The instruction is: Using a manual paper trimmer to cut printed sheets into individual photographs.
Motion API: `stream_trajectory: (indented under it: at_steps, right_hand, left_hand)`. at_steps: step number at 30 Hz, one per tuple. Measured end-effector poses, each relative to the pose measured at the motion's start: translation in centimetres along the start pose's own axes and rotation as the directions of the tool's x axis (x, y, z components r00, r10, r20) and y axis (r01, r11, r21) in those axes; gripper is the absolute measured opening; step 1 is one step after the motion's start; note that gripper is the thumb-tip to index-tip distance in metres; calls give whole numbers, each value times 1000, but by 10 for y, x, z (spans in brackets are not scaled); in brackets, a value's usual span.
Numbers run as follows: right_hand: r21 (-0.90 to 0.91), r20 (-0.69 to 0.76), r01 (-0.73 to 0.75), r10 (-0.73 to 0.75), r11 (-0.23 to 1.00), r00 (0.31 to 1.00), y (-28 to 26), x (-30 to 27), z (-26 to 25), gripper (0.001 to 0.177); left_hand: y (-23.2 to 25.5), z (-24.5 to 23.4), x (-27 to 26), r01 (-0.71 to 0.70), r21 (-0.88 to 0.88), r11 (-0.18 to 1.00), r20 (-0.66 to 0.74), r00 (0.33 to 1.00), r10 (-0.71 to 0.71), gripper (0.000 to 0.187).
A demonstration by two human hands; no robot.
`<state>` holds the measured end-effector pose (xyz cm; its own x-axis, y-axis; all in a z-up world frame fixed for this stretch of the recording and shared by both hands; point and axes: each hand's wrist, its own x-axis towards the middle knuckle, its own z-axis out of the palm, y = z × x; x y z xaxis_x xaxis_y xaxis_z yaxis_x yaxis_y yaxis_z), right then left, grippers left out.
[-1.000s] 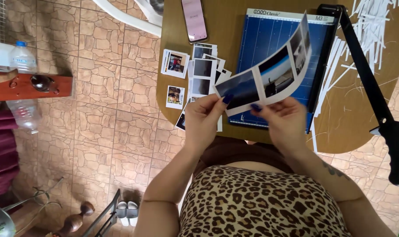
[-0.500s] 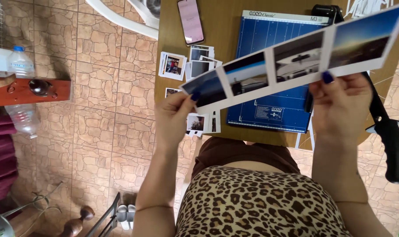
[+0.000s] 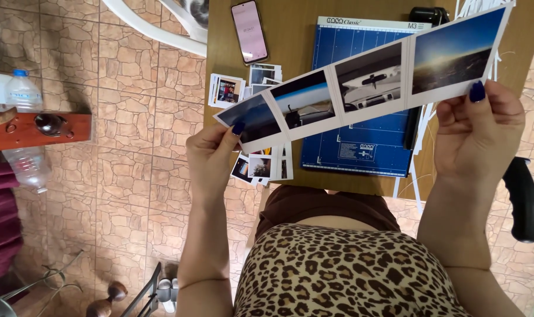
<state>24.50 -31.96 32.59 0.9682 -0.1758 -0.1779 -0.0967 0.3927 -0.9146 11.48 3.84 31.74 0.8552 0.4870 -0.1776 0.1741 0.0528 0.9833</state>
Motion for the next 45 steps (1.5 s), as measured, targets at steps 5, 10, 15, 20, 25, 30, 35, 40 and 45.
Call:
stream_trajectory:
  at_steps: [5,10,15,20,25,30,35,40,45]
  right_hand:
    - [-41,28,10,-9,999,1000,-3,-4,3,8]
    - [-54,4,7,-7,999,1000,-6,-9,6,8]
    - [-79,210,107,-88,991,974,-18,-11,14,21]
    - [-158,235,145,-105,977,966,-10,6,5,31]
    - [-133,488,177,-91,975,868,-6,19,-7,54]
    - [81,963,-124,-46,989,266,-11,46,-12,79]
    - [58,994,66,-64,996,86,7,65,-22,70]
    - [146,987,-150,-133,978,93,9,61,-4,47]
    - [185,963,-330,-104,926,249,8,57,-4,24]
  left_hand:
    - [-4,-2,4,-14,8,1000,-1,1000,14,9]
    - [-11,-6,7,-27,-37,999,-3,1000,27,11]
    - [-11,-15,10,-9,-2,1000,6,1000,9,11]
    - [-3,-24,10,4,77,997,53,999,-8,17]
    - [-4,-35,12,4,133,991,112,994,-19,12]
    - [-14,-43,15,140,98,985,89,985,-148,11]
    - [-16,-42,16,168,85,982,136,974,-179,12]
    - [-18,-47,17,189,101,977,116,973,-201,11]
    - [-14,-46,15,171,140,975,141,972,-190,15]
